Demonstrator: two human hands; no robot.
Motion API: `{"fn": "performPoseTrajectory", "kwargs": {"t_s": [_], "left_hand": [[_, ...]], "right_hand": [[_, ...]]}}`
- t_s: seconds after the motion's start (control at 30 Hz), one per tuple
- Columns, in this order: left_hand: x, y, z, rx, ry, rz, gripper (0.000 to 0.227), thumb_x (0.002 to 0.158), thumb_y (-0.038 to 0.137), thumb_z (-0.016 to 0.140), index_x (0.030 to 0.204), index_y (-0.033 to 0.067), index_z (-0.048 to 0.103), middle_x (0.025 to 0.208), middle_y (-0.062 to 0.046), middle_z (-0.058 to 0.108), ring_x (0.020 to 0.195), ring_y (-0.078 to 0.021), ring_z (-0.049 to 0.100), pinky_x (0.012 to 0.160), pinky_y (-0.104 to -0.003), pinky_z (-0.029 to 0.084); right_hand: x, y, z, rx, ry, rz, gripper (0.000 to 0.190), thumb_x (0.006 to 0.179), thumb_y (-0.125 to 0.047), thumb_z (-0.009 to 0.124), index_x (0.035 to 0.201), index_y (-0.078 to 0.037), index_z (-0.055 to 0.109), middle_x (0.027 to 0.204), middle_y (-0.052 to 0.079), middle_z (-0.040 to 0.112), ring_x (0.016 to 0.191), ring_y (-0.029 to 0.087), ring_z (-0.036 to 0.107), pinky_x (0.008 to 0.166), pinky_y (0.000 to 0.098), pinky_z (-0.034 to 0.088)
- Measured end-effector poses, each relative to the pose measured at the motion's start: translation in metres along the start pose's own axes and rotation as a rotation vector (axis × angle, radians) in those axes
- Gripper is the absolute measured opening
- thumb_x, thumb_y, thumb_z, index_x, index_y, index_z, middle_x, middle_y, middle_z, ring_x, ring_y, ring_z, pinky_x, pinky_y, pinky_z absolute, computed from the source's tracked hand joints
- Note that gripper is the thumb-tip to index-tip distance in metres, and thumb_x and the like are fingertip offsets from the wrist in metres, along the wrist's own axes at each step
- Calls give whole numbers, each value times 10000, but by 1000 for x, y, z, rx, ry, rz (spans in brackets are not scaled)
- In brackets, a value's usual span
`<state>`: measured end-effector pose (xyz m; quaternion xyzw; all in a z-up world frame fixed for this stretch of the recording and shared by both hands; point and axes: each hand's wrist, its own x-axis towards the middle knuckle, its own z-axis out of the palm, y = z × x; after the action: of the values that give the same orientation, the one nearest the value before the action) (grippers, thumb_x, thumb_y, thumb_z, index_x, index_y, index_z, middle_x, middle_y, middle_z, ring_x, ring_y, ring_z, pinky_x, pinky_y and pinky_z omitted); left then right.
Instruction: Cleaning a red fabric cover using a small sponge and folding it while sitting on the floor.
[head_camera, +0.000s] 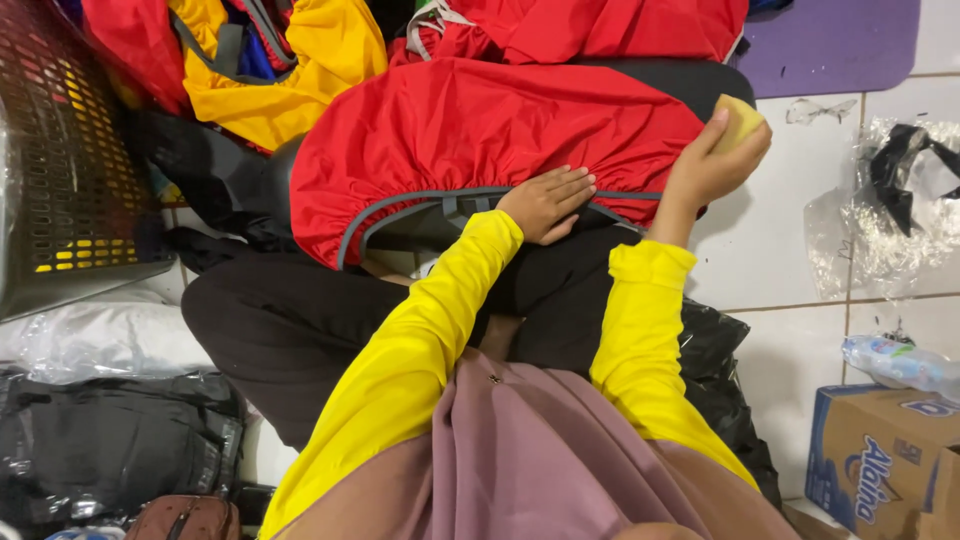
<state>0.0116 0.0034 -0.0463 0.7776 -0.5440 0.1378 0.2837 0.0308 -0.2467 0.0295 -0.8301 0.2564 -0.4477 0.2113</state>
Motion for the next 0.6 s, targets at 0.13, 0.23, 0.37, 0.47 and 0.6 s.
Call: {"fn": "performPoseTrajectory", "kwargs": {"t_s": [0.13,0.23,0.37,0.47,0.6], "left_hand": [[1,-1,10,18,102,-3,519,1009,320,561,1430,18,583,1453,-174,590,1396,-308,528,1207,-444,388],[-6,-5,35,55,233,3,459,975,358,550,1296,53,671,1263,-158,692,1225,-299,649,1135,-427,458],[7,4,8,54,276,-4,463,950,298,573,1323,38,661,1312,-155,682,1274,-289,638,1138,-412,459],[8,4,10,54,279,-13,488,940,282,573,1355,36,642,1356,-151,665,1289,-288,632,1140,-413,461],[8,2,10,39,286,-14,508,943,279,568,1386,37,623,1386,-156,648,1316,-297,612,1152,-423,448]], "right_hand": [[-26,-54,-20,322,-464,-44,398,1050,-414,649,1188,-42,623,1065,192,694,972,379,675,837,453,547],[-57,-36,2,269,-947,-238,456,978,-436,752,1253,-86,656,1081,173,699,1018,414,683,866,506,544],[-38,11,23,-188,-709,-532,477,856,-550,857,1147,-209,696,926,43,682,884,307,692,735,452,573],[-13,65,35,-126,-197,-316,489,995,-665,654,1146,-200,645,970,34,610,873,299,639,779,411,524],[-21,19,9,41,-141,-124,422,928,-407,851,1204,-176,629,1044,30,660,945,280,690,828,362,548]]}}
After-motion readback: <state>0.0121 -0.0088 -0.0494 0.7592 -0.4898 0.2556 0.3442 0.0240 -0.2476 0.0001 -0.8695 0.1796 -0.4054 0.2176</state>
